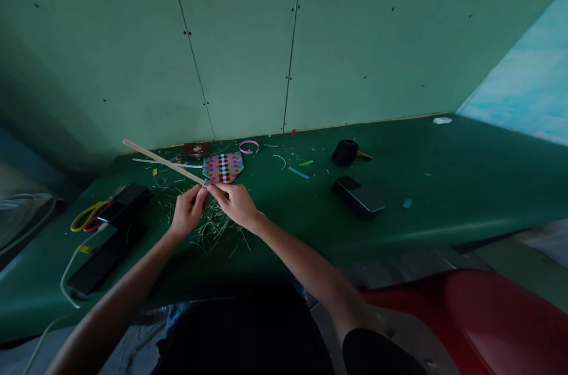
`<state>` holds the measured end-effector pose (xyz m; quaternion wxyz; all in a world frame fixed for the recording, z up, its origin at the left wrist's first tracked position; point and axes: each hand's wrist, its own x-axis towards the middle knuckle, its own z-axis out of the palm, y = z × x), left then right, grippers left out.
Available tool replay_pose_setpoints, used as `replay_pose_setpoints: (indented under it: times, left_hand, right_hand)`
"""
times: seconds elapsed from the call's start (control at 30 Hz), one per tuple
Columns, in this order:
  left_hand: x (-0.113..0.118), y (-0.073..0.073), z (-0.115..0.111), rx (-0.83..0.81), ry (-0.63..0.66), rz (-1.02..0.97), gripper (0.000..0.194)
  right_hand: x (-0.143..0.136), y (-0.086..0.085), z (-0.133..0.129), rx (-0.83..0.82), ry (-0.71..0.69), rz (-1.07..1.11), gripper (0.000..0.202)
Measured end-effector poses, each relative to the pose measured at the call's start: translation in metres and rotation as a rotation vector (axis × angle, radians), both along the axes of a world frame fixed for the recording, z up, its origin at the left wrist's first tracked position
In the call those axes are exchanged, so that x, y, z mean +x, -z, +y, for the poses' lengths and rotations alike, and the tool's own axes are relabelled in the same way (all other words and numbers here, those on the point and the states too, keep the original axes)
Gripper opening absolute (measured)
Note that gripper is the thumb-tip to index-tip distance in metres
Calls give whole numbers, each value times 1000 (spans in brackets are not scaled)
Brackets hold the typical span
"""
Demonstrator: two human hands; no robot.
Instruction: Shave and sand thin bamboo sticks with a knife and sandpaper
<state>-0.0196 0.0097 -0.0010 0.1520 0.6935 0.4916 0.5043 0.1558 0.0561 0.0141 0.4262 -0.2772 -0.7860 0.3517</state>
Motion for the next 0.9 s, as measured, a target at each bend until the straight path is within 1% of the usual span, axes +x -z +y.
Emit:
replay_pose_setpoints:
  times: [0.17,0.3,0.37,0.43,0.5,0.57,0.6,0.67,0.73,0.83,0.9]
  left_hand:
    - [-2,-3,1,-23,8,-10,42]
    - [2,-3,2,-53,30,-26,44]
    - [0,-3,3,-71,42,-34,45]
    - [-10,-5,6,-93,24,-97,45]
    - [-25,-7,9,-89,-49,-226,45]
    - [-38,-9,13,-68,-136,-337,44]
    - [-41,-10,15,-76,-151,-362,43]
    - [-39,-8,16,-154,-100,-367,44]
    - [-27,-5,15,-260,1,-337,45]
    - [-7,0,10,-350,124,-300,46]
    - [-1,2,7,-364,170,-282,42]
  right_hand:
    - [5,-7,2,-25,-21,-53,49]
    - [7,-11,7,-59,-76,-84,49]
    - [11,-11,10,-71,-104,-99,48]
    - [21,-10,17,-98,-126,-118,48]
    - [38,-9,27,-146,-121,-128,47]
    - [59,-9,39,-176,-32,-96,47]
    - [69,-9,44,-192,1,-76,46]
    - [83,-9,51,-282,-11,8,44]
    - [85,-10,52,-407,-95,112,42]
    - [71,-8,44,-570,-262,264,35]
    - [57,-6,36,-641,-330,340,29]
